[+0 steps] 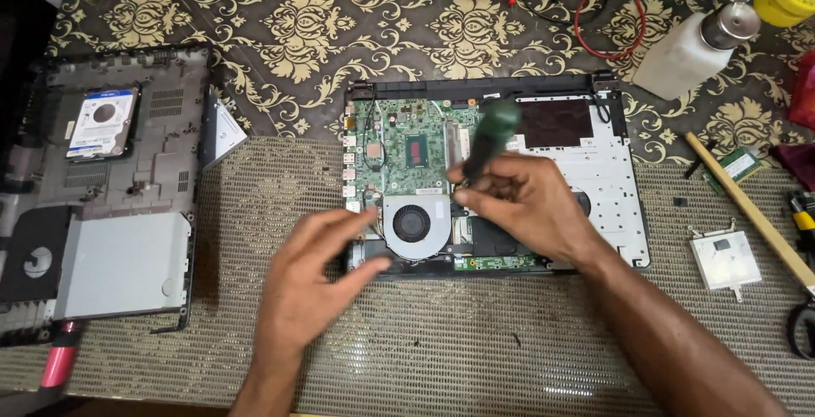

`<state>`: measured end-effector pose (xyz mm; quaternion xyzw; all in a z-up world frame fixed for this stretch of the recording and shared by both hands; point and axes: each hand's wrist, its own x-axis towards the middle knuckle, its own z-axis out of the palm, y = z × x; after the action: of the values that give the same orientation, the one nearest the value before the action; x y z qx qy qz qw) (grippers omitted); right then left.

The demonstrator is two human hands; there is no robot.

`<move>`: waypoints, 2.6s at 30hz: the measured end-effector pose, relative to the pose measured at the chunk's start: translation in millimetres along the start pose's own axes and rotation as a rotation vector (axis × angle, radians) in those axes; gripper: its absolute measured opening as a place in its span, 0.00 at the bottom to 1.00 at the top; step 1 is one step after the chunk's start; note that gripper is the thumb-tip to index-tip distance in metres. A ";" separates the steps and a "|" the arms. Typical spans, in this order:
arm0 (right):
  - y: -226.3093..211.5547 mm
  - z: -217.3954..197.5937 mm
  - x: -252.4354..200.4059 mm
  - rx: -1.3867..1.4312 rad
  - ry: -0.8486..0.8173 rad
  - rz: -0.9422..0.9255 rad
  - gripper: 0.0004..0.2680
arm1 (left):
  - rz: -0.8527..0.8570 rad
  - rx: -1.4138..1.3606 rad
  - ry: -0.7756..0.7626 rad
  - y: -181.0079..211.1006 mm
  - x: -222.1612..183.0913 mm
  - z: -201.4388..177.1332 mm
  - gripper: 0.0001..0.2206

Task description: Connecting internal ribbon cables and components to a laptop motherboard during a repair.

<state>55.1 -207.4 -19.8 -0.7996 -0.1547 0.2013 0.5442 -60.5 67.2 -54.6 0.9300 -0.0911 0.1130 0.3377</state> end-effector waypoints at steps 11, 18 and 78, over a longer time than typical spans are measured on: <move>1.9 9.6 1.6 -0.016 0.055 -0.095 0.08 | -0.415 0.115 -0.363 -1.6 8.2 -15.5 0.55; 1.6 5.2 1.4 -0.046 0.037 -0.086 0.08 | -0.418 0.129 -0.371 -0.9 9.2 -15.5 0.54; 48.7 -128.9 -99.0 -0.596 0.808 0.325 0.06 | -0.462 -0.338 0.035 -16.8 22.7 -42.9 0.12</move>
<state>33.4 -375.3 -7.9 -0.9472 0.1431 -0.0941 0.2710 -41.0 105.6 -26.6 0.8545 0.1117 0.0321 0.5063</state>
